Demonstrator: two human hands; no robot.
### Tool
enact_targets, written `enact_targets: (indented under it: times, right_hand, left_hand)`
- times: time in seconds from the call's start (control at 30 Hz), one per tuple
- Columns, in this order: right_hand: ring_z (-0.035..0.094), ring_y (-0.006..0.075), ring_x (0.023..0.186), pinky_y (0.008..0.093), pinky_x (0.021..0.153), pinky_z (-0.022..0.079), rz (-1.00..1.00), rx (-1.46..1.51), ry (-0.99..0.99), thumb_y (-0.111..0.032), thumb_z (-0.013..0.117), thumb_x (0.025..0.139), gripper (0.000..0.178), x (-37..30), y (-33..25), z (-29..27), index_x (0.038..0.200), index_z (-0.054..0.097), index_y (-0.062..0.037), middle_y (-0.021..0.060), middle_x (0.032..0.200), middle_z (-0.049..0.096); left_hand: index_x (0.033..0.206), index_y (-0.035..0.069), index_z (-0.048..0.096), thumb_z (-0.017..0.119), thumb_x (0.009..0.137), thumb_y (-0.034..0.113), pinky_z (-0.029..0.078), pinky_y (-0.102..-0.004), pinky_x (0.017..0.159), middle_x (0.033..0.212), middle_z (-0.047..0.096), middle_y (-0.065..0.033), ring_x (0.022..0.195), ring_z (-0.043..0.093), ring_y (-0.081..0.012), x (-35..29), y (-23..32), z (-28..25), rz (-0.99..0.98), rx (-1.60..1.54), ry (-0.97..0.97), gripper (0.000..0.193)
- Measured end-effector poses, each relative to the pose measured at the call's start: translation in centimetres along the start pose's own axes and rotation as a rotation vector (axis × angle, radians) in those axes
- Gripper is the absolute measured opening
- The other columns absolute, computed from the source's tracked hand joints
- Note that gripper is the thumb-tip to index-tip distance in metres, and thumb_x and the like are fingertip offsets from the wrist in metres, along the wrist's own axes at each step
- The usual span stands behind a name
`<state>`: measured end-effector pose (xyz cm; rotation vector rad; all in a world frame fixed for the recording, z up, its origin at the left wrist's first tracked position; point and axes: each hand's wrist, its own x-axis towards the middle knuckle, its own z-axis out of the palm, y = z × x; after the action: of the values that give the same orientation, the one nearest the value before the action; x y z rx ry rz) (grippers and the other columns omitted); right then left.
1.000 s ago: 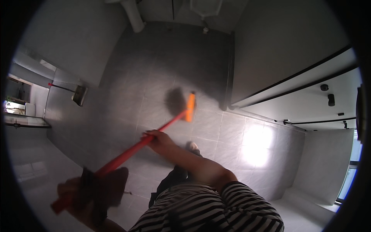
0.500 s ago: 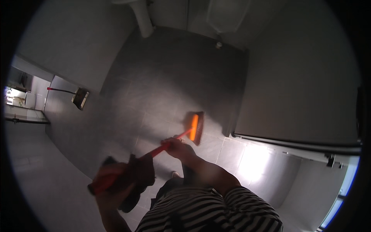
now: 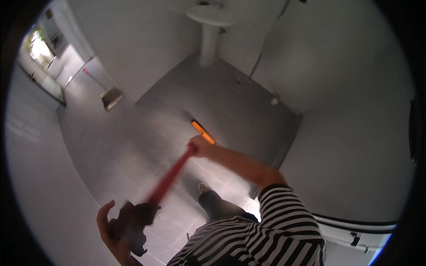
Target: The person cleans a window sill with a cloth, then sweeps the tiled floor of a public restroom using a broom and dustpan. They also wipe the surfaces of the toilet stalls and the window sill again before sweeping the floor around the urinals and sinks.
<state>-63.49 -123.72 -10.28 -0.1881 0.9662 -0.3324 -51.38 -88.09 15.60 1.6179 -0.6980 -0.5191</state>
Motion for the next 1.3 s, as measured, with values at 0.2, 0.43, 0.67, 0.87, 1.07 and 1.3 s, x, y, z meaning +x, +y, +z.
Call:
enact_targets:
  times: [0.2,0.43,0.67,0.87,1.07,1.3]
  right_hand:
    - [0.044,0.0060,0.046,0.0193,0.036,0.037,0.034,-0.881,-0.460,-0.013,0.044,0.094,0.022,-15.4,-4.0,1.3,0.085,0.054,0.0042,0.0005,0.059,0.044]
    - [0.035,0.0066,0.043,0.0198,0.031,0.038,0.694,-0.554,-0.190,-0.019,0.039,0.097,0.039,-16.1,22.3,-5.0,0.117,0.047,0.0132,-0.0003,0.064,0.038]
    - [0.041,0.0063,0.049,0.0187,0.039,0.035,1.042,-1.556,-0.199,-0.014,0.049,0.093,0.038,-12.4,51.7,-8.6,0.125,0.041,0.0043,0.0004,0.074,0.045]
    - [0.043,0.0077,0.045,0.0217,0.041,0.036,1.218,-1.885,-0.825,-0.005,0.058,0.082,0.019,-1.2,63.3,-11.1,0.097,0.048,-0.0005,0.0009,0.061,0.046]
    - [0.051,0.0190,0.043,0.0318,0.041,0.042,1.150,-1.835,-0.627,0.003,0.061,0.073,0.012,8.9,68.1,-19.0,0.082,0.053,0.0055,0.0128,0.058,0.053]
    - [0.046,0.0048,0.052,0.0183,0.042,0.040,0.644,-2.023,-0.344,-0.005,0.057,0.084,0.041,8.6,39.8,-6.0,0.124,0.050,-0.0010,0.0008,0.070,0.052]
  left_hand:
    - [0.119,0.000,0.055,0.062,0.076,0.001,0.046,-0.0316,0.091,0.109,0.062,-0.0113,0.103,0.058,-0.0207,-10.0,-11.6,-16.7,-0.115,0.052,0.515,0.043]
    - [0.111,-0.006,0.060,0.054,0.087,0.013,0.041,-0.0211,0.052,0.082,0.064,-0.0078,0.058,0.051,-0.0093,-45.7,-38.4,-22.5,-0.378,-0.479,1.041,0.031]
    - [0.106,-0.006,0.063,0.055,0.085,0.016,0.051,-0.0286,0.059,0.085,0.068,-0.0125,0.065,0.062,-0.0186,-78.7,-50.6,-10.9,-0.643,-0.652,1.522,0.031]
    - [0.110,-0.007,0.064,0.051,0.082,0.016,0.045,-0.0243,0.053,0.087,0.069,-0.0160,0.060,0.056,-0.0136,-74.3,-46.4,1.9,-0.784,-0.647,1.664,0.038]
    - [0.109,-0.003,0.064,0.055,0.084,0.016,0.043,-0.0230,0.051,0.083,0.067,-0.0101,0.058,0.055,-0.0112,-67.5,-48.5,3.9,-0.836,-0.649,1.600,0.033]
    - [0.110,-0.002,0.066,0.054,0.082,0.018,0.041,-0.0228,0.061,0.084,0.067,-0.0063,0.065,0.052,-0.0099,-57.0,-50.2,1.7,-0.885,-0.590,1.416,0.036]
